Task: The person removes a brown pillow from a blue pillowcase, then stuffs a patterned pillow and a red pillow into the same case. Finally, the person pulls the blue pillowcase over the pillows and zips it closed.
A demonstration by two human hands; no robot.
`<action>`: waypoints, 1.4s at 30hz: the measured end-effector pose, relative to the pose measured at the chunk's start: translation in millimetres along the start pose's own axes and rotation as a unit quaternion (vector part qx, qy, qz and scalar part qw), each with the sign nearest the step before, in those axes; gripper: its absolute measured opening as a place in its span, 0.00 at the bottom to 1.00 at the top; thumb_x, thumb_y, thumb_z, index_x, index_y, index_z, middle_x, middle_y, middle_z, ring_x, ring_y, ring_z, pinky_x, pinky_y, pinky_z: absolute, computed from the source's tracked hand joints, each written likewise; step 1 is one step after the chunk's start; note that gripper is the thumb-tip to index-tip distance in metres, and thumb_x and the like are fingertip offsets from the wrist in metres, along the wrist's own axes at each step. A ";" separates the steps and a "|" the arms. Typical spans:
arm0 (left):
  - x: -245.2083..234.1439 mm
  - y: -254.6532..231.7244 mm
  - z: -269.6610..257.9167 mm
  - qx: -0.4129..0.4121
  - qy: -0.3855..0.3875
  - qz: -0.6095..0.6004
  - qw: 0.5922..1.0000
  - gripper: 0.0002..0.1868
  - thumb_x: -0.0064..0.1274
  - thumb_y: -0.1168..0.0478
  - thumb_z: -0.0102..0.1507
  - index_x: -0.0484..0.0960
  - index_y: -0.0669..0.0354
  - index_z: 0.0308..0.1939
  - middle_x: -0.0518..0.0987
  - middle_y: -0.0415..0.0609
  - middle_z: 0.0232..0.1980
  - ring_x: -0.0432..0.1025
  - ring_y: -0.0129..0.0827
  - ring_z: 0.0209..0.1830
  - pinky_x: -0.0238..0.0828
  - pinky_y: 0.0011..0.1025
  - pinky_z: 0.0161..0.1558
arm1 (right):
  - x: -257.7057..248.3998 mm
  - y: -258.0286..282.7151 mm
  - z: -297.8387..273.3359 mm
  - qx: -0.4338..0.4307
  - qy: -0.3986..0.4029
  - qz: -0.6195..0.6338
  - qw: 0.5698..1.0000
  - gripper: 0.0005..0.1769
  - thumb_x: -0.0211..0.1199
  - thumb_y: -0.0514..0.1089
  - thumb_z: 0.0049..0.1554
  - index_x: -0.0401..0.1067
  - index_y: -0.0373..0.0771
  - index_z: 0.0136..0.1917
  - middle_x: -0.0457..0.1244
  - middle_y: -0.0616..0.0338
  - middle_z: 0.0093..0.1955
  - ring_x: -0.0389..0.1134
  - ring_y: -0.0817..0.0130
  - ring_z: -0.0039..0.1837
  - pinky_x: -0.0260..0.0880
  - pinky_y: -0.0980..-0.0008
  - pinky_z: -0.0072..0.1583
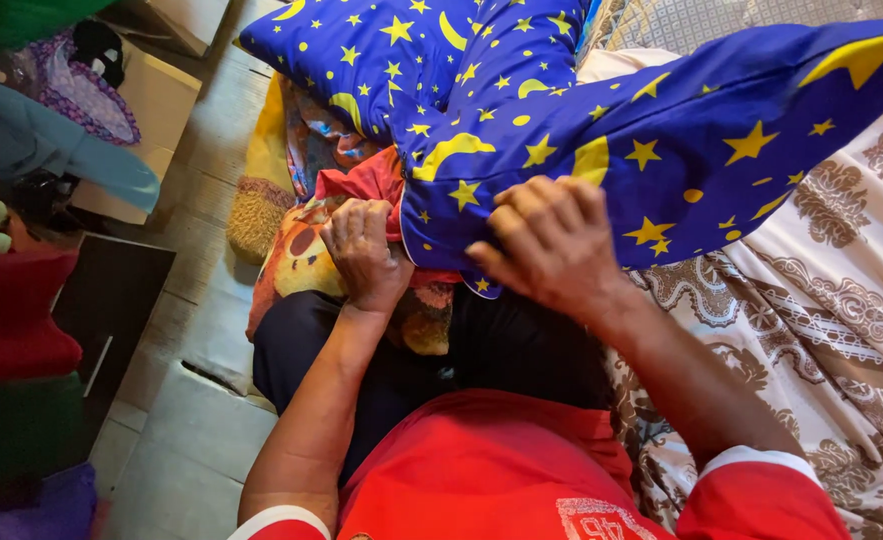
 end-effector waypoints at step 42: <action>-44.2 -44.5 -4.9 0.042 0.067 -0.098 0.992 0.15 0.53 0.71 0.46 0.79 0.58 0.37 0.76 0.47 0.37 0.70 0.44 0.46 0.59 0.42 0.52 | 1.6 -99.3 -54.2 0.332 -0.078 -0.018 0.940 0.11 0.73 0.44 0.56 0.72 0.39 0.44 0.66 0.56 0.45 0.66 0.56 0.52 0.59 0.59 0.61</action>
Point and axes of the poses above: each hand's wrist, its own z-axis towards the middle knuckle, its own x-axis out of the palm, y = z × x, the point moved 2 cm from there along z, towards the middle knuckle
